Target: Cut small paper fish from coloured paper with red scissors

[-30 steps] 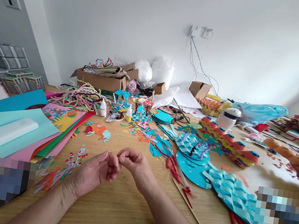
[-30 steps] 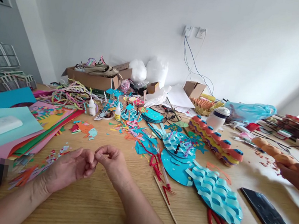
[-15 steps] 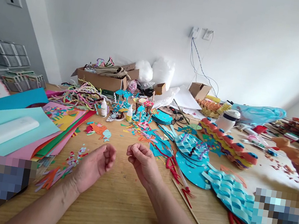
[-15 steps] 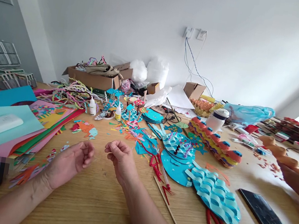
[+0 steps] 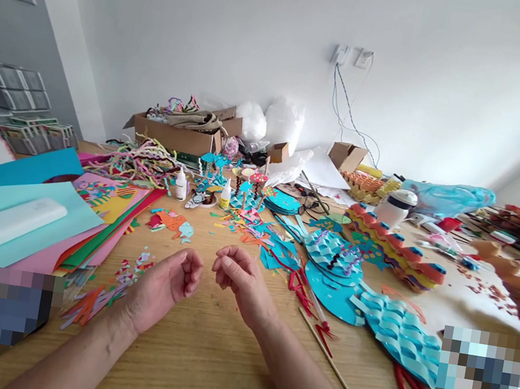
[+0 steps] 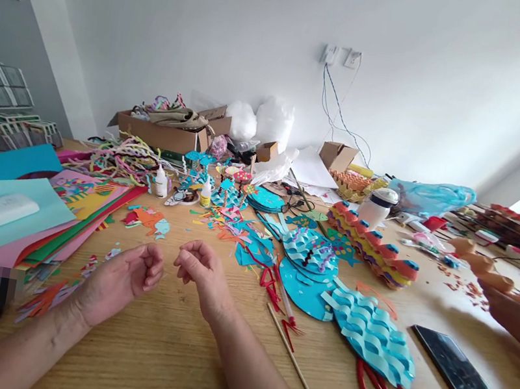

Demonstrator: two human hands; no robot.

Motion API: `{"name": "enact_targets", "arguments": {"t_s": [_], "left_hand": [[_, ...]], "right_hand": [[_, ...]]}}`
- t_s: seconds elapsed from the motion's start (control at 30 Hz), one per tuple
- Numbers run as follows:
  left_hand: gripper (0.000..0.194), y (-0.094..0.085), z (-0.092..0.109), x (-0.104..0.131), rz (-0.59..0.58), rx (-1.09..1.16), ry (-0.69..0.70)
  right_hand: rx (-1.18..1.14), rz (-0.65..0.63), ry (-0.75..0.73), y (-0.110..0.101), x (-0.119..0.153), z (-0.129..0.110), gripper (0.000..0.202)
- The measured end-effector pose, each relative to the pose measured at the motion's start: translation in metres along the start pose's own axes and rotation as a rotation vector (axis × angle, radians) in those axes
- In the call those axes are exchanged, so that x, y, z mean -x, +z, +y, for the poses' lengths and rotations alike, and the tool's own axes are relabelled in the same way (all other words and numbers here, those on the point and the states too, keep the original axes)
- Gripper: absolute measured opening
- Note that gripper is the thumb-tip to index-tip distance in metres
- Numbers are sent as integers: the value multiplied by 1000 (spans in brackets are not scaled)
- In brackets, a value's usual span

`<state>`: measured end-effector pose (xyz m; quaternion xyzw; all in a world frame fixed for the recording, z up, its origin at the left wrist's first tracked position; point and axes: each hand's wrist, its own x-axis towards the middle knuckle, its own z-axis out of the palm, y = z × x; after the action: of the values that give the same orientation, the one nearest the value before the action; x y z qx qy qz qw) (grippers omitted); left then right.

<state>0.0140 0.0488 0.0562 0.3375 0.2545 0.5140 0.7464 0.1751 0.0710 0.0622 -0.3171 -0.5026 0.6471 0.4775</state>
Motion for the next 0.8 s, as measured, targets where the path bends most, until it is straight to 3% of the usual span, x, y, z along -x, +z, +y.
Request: {"name": "enact_targets", "arguments": {"t_s": [0.23,0.37,0.53,0.8], "left_hand": [[19,2,-3,2,-14,-105,13],[17,1,-5,1,-24,-168,11],[17,-1,-6,0,-7,-167,21],[22,3,-2,0,31,-112,-1]], "right_hand": [[406,-46,-143,1,-2,8,18],[489,6,-173,-1,-5,14,15],[278,2,-144,-4,-5,8,20],[-13,200,-132,-5,-4,-2,17]]}}
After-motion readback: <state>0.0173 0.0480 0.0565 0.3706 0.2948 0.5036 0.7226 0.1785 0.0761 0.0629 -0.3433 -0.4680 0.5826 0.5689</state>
